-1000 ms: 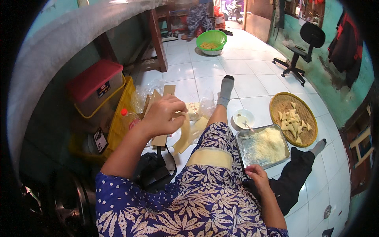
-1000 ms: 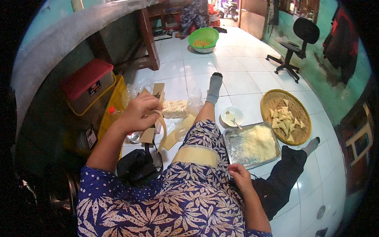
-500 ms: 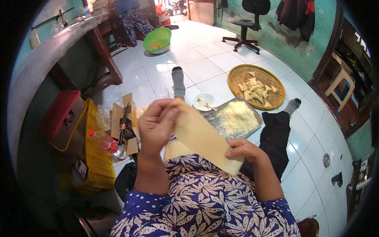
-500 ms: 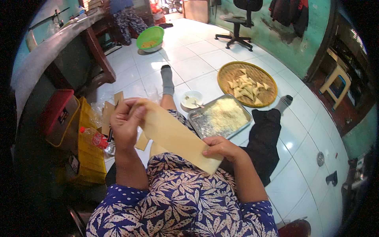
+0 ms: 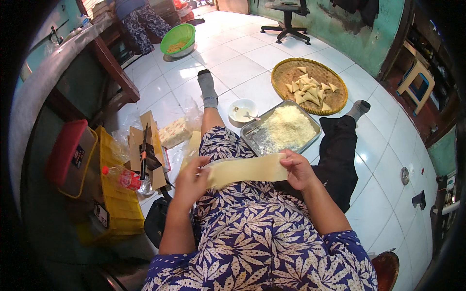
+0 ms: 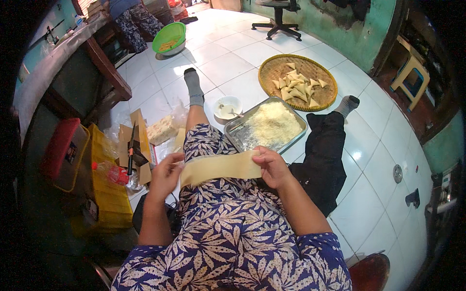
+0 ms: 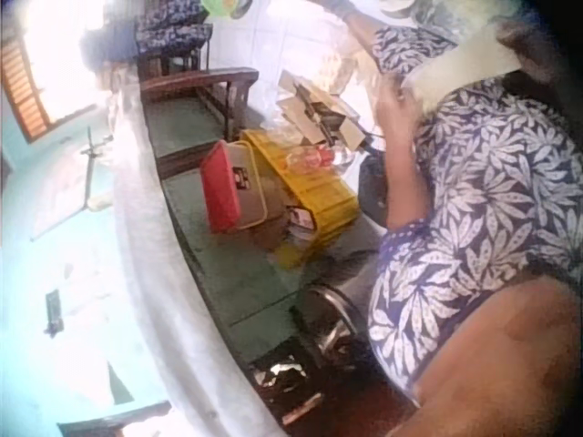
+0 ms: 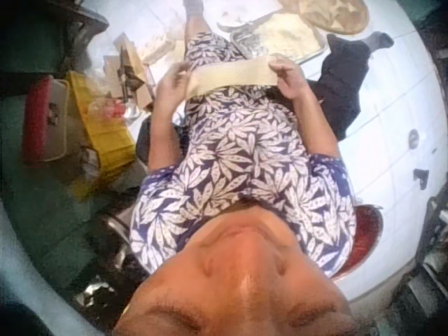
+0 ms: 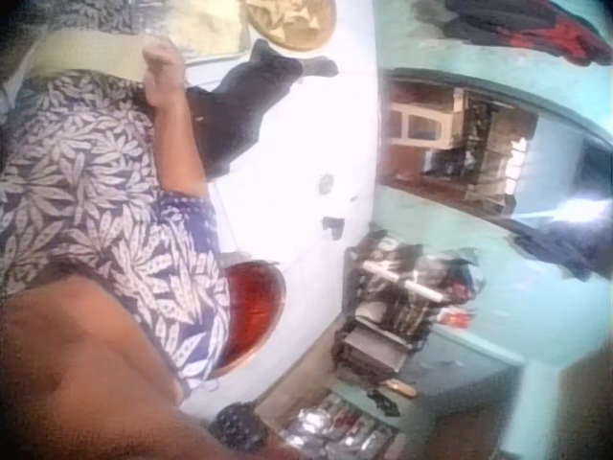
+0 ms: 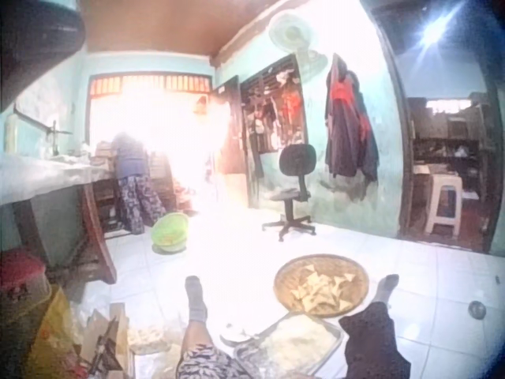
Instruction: The person folds thin dough sheets into triangles, fills them with a mixture from a tray, and uses a spoon to apply liquid from a bowl to seal the edges.
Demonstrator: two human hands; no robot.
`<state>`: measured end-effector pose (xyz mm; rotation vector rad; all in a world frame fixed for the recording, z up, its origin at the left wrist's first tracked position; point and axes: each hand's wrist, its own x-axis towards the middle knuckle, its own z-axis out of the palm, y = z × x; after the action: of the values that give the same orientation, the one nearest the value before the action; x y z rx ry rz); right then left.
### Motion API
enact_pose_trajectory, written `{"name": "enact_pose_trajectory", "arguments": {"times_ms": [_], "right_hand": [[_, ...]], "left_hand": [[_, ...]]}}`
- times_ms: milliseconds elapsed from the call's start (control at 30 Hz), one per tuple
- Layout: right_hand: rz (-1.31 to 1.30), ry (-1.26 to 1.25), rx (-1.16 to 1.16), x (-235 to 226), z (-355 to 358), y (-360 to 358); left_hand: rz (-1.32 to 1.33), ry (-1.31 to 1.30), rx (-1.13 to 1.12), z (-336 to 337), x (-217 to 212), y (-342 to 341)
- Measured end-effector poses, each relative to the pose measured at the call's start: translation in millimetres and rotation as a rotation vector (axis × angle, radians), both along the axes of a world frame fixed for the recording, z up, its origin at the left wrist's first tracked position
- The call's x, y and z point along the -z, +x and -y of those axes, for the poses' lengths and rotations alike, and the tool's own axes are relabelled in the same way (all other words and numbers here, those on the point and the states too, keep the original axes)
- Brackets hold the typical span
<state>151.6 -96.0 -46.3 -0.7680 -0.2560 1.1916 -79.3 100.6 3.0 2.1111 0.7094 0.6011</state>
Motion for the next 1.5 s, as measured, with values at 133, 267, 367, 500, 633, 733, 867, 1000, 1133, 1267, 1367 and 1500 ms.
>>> {"name": "enact_pose_trajectory", "arguments": {"times_ms": [133, 267, 367, 500, 633, 733, 867, 1000, 1133, 1267, 1367, 1500], "right_hand": [[0.024, -0.004, -0.008, -13, -11, -20], [0.052, 0.095, -0.039, -36, -5, -34], [0.21, 0.105, 0.037, -37, 2, -38], [1.061, -0.044, 0.242, -44, 7, -47], [1.459, 0.04, 0.3, -49, 3, -51], [1.502, 0.074, 0.273, -51, 3, -53], [1.492, 0.109, 0.242, -48, 3, -53], [1.46, 0.134, 0.245, -45, 3, -52], [1.365, 0.104, 0.181, -45, 6, -51], [1.194, 0.035, 0.213, -41, 6, -55], [1.232, 0.066, 0.182, -42, 6, -53], [1.305, 0.137, 0.149, -43, 8, -49]], "left_hand": [[0.055, -0.261, 0.316, 49, -9, 29], [0.264, -0.192, 0.426, 73, 6, 51], [0.38, -0.476, 0.432, 83, 9, 61], [0.461, -1.079, 0.376, 85, 4, 61], [0.5, -1.412, 0.26, 79, 10, 61], [0.535, -1.497, 0.243, 76, 13, 58], [0.513, -1.439, 0.161, 77, 15, 57], [0.505, -1.42, 0.188, 74, 19, 55], [0.515, -1.387, 0.19, 76, 19, 57], [0.51, -1.324, 0.142, 81, 12, 60], [0.554, -1.327, 0.167, 79, 13, 59], [0.573, -1.328, 0.138, 79, 10, 59]]}}
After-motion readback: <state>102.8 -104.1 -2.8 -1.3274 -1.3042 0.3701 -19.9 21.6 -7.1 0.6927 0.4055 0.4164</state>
